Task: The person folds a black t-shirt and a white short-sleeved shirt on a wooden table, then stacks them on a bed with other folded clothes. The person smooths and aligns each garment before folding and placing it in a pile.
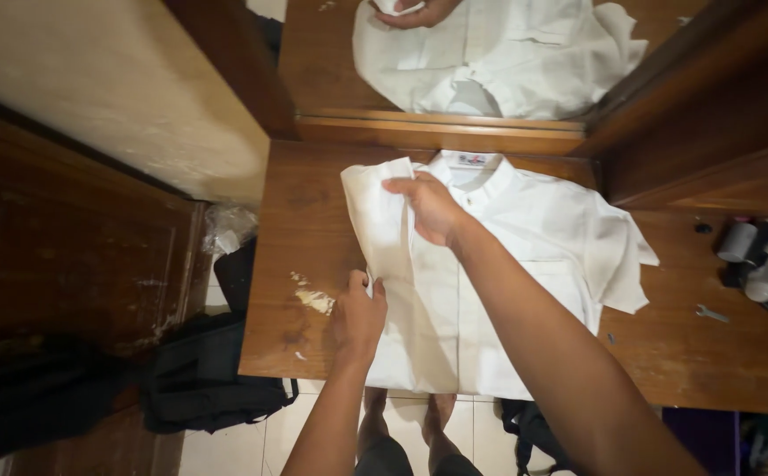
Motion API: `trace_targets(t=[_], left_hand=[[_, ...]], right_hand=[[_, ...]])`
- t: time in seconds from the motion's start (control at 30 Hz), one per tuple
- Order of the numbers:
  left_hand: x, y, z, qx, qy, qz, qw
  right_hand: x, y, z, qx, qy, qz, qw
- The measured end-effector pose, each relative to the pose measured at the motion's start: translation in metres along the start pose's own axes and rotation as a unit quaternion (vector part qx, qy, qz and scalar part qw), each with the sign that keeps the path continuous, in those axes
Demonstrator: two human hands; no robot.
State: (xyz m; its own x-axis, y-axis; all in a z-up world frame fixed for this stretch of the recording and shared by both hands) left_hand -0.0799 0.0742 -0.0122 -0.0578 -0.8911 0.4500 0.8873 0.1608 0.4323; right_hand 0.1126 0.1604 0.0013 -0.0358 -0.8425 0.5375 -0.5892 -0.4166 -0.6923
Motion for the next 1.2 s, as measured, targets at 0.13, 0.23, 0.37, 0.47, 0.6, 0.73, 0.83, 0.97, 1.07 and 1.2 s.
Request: trace_targets(t=[0.13, 0.23, 0.37, 0.47, 0.6, 0.73, 0.83, 0.97, 1.07, 1.2], left_hand=[[0.012, -0.027, 0.002, 0.009, 0.029, -0.019, 0.999], [0.041, -0.052, -0.02, -0.023, 0.021, -0.025, 0.999], [0.093, -0.114, -0.074, 0.012, -0.034, 0.029, 0.999], [0.117, -0.172, -0.126, 0.221, -0.067, 0.1, 0.968], [0.121, -0.223, -0.161, 0.344, -0.056, 0.107, 0.931], [0.13, -0.225, -0.104, 0.195, 0.199, 0.116, 0.954], [0.132, -0.147, -0.045, 0.199, 0.325, -0.064, 0.922], [0.069, -0.021, -0.015, 0.12, 0.212, -0.267, 0.933], [0.0, 0.056, -0.021, 0.095, 0.111, -0.3, 0.943], [-0.052, 0.1, -0.021, -0.063, 0.083, -0.328, 0.939]], right_hand=[[-0.017, -0.002, 0.029, 0.119, 0.094, 0.06, 0.987], [-0.028, 0.011, 0.077, 0.174, 0.164, 0.066, 0.969], [-0.043, 0.031, 0.115, 0.164, 0.166, 0.1, 0.967], [-0.042, 0.034, 0.129, 0.175, 0.2, 0.092, 0.96], [-0.021, 0.025, 0.116, 0.162, 0.21, 0.053, 0.963], [0.037, -0.027, 0.078, 0.39, 0.272, 0.274, 0.836], [0.091, -0.023, 0.023, 0.488, 0.212, 0.487, 0.693], [0.082, 0.038, -0.02, 0.594, 0.036, 0.429, 0.68], [0.07, 0.066, -0.016, 0.719, 0.027, 0.365, 0.591], [0.042, 0.072, 0.001, 0.822, 0.008, 0.273, 0.499]])
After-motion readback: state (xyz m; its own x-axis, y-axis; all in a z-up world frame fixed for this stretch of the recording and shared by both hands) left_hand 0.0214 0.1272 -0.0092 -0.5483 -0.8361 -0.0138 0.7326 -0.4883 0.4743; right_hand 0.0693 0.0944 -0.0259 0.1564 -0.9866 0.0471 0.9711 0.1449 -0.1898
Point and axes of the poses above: each hand's wrist, its own x-axis away from the middle knuckle, its own z-axis out of the back of the hand, y = z × x, the point moved 9 cm from there along -x, towards the middle knuckle, and after that the axes turned 3 degrees about -x, right-handed, at the moved point
